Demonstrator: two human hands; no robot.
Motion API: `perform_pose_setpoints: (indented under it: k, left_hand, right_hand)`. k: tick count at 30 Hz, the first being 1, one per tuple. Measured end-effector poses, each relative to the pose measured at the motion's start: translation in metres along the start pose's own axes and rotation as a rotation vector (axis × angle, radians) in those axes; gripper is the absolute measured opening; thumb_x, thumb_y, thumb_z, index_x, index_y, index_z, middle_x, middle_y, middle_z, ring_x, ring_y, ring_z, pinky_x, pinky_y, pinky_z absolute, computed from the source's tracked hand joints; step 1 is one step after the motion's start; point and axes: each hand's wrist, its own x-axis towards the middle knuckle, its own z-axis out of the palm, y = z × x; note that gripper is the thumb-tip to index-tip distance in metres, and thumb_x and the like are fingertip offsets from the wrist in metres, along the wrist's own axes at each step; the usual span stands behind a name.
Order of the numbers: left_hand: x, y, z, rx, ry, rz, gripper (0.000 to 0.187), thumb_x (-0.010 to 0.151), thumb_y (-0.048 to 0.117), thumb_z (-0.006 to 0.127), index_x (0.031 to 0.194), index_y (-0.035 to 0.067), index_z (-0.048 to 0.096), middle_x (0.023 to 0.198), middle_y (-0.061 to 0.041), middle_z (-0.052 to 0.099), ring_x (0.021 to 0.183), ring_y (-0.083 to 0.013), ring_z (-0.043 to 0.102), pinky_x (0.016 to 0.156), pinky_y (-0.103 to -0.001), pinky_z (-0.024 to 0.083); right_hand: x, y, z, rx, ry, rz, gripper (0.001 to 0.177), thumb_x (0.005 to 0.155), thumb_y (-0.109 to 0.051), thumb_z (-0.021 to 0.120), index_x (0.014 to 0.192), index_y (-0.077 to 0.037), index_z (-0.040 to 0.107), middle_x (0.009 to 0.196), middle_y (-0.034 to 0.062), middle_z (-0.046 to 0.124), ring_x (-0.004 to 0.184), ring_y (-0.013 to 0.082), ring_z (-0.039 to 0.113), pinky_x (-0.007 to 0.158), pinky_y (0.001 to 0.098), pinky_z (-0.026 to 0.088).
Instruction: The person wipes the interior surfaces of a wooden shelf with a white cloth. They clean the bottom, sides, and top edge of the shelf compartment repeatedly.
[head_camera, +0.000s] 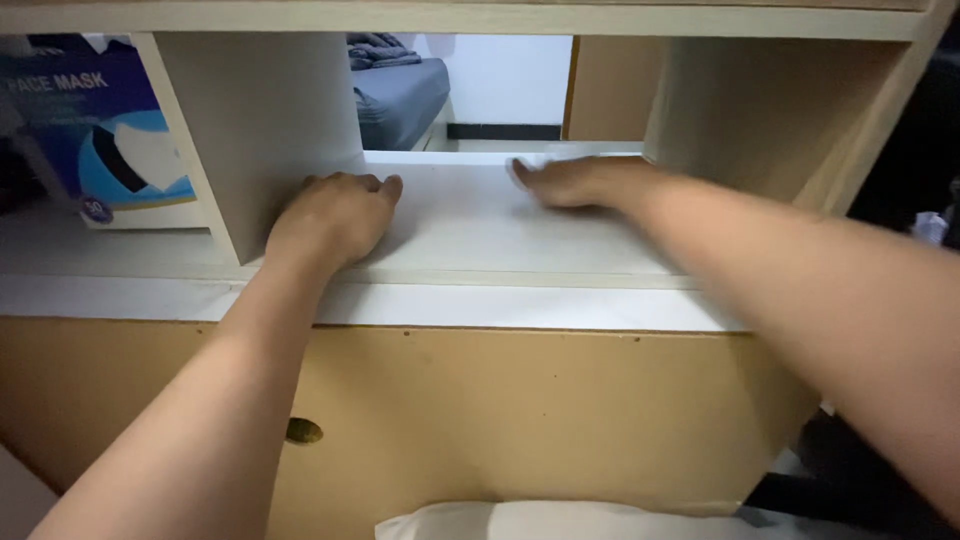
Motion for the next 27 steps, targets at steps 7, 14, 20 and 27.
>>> perform_pose_setpoints:
  k: [7, 14, 20, 27]
  left_hand:
    - [-0.009, 0.001, -0.009, -0.108, -0.014, -0.064, 0.073, 0.104, 0.050, 0.020, 0.145, 0.004, 0.058, 0.141, -0.026, 0.062, 0.138, -0.0422, 0.052, 0.115, -0.058, 0.040]
    - [-0.012, 0.008, -0.011, -0.118, -0.012, -0.053, 0.071, 0.106, 0.043, 0.018, 0.141, -0.002, 0.061, 0.138, -0.027, 0.065, 0.136, -0.0410, 0.055, 0.115, -0.055, 0.039]
    - [-0.019, 0.007, -0.014, -0.103, 0.008, -0.065, 0.070, 0.107, 0.046, 0.020, 0.136, 0.001, 0.065, 0.134, -0.024, 0.067, 0.135, -0.0385, 0.057, 0.115, -0.055, 0.039]
    - [-0.008, -0.001, -0.007, -0.148, 0.026, -0.041, 0.070, 0.108, 0.045, 0.021, 0.133, -0.003, 0.066, 0.129, -0.029, 0.068, 0.133, -0.0396, 0.059, 0.112, -0.056, 0.042]
  right_hand:
    - [-0.014, -0.077, 0.011, 0.179, -0.015, -0.404, 0.090, 0.098, -0.066, 0.007, 0.158, -0.005, 0.037, 0.158, 0.0238, 0.042, 0.153, 0.0404, 0.030, 0.123, 0.0633, 0.019]
    - [0.050, 0.023, -0.002, 0.226, 0.088, -0.065, 0.089, 0.107, -0.065, 0.008, 0.147, 0.002, 0.050, 0.155, 0.0307, 0.045, 0.151, 0.0433, 0.033, 0.123, 0.0645, 0.021]
    - [-0.076, 0.038, -0.022, 0.331, 0.094, 0.074, 0.092, 0.104, -0.064, 0.012, 0.151, 0.008, 0.045, 0.161, 0.0354, 0.031, 0.153, 0.0480, 0.021, 0.120, 0.0720, 0.013]
    - [-0.163, -0.072, -0.001, 0.148, -0.145, -0.312, 0.111, 0.085, -0.073, -0.007, 0.154, -0.002, 0.043, 0.157, 0.0298, 0.042, 0.149, 0.0473, 0.036, 0.122, 0.0671, 0.025]
